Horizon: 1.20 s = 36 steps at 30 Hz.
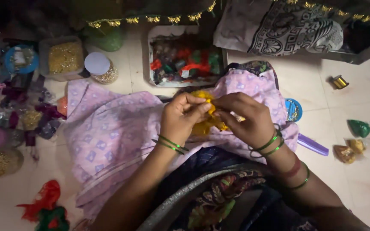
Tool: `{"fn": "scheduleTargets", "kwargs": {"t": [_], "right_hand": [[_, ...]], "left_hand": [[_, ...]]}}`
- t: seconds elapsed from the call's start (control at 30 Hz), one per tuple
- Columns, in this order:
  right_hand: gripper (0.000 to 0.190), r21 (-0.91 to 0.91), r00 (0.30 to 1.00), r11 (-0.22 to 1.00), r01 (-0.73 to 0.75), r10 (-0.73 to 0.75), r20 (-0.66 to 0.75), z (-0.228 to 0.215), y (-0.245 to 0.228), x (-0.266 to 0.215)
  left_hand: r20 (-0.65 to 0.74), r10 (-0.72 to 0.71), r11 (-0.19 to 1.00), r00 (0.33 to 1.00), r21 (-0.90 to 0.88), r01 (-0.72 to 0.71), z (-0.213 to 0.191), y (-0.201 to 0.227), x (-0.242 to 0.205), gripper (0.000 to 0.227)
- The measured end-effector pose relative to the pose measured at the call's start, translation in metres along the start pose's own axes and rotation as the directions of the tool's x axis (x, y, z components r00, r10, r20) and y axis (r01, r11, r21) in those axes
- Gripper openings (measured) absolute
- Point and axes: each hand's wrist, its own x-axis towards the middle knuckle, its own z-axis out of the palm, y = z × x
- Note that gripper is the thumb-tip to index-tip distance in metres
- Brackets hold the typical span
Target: The recorder uses yellow yarn and their hands to wrap and shape yellow decorative tassels on the floor of a workshop.
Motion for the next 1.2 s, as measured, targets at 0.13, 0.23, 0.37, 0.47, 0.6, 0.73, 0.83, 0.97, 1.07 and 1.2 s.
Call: {"fn": "scheduleTargets", "kwargs": {"t": [0.13, 0.23, 0.37, 0.47, 0.6, 0.73, 0.83, 0.97, 1.07, 1.2], "right_hand": [[0.025, -0.262, 0.995, 0.960, 0.098, -0.088, 0.049, 0.008, 0.002, -0.002], [0.032, -0.366, 0.980, 0.911, 0.188, -0.199, 0.009, 0.012, -0.005, 0.000], [0.019, -0.422, 0.982, 0.887, 0.189, -0.171, 0.080, 0.016, 0.012, -0.002], [0.022, -0.423, 0.962, 0.864, 0.274, -0.249, 0.114, 0.020, 0.013, -0.003], [0.023, -0.285, 0.985, 0.943, 0.173, -0.172, 0.026, 0.024, 0.017, -0.006], [0.016, -0.057, 0.999, 0.998, -0.034, 0.032, -0.038, 0.021, 0.018, -0.007], [0.013, -0.010, 0.998, 0.998, -0.057, 0.057, 0.014, 0.018, 0.018, -0.007], [0.014, 0.033, 0.993, 0.995, -0.095, 0.093, 0.071, 0.018, 0.018, -0.006], [0.020, -0.054, 0.996, 0.997, -0.048, 0.051, 0.068, 0.017, 0.007, -0.002], [0.028, -0.209, 0.974, 0.954, 0.214, -0.192, 0.121, 0.024, 0.002, 0.000]], "left_hand": [[-0.022, 0.315, 0.889, 0.949, 0.358, -0.287, 0.004, -0.003, 0.001, 0.017], [-0.004, 0.321, 0.882, 0.947, 0.365, -0.298, 0.008, -0.003, -0.002, 0.012], [0.016, 0.362, 0.769, 0.932, 0.561, -0.307, 0.014, 0.014, -0.012, 0.015], [0.064, 0.456, 0.624, 0.888, 0.688, -0.370, 0.012, 0.016, -0.013, 0.019], [0.077, 0.518, 0.572, 0.852, 0.710, -0.411, 0.008, 0.013, -0.014, 0.018], [0.114, 0.557, 0.596, 0.823, 0.635, -0.491, 0.004, 0.015, -0.012, 0.020], [0.108, 0.418, 0.631, 0.902, 0.680, -0.374, -0.001, 0.020, -0.011, 0.025], [0.077, 0.286, 0.712, 0.955, 0.650, -0.266, -0.004, 0.021, -0.009, 0.020], [0.055, 0.412, 0.531, 0.910, 0.797, -0.288, 0.000, 0.023, -0.012, 0.022], [0.012, 0.433, 0.421, 0.901, 0.881, -0.214, 0.006, 0.026, -0.013, 0.023]]}}
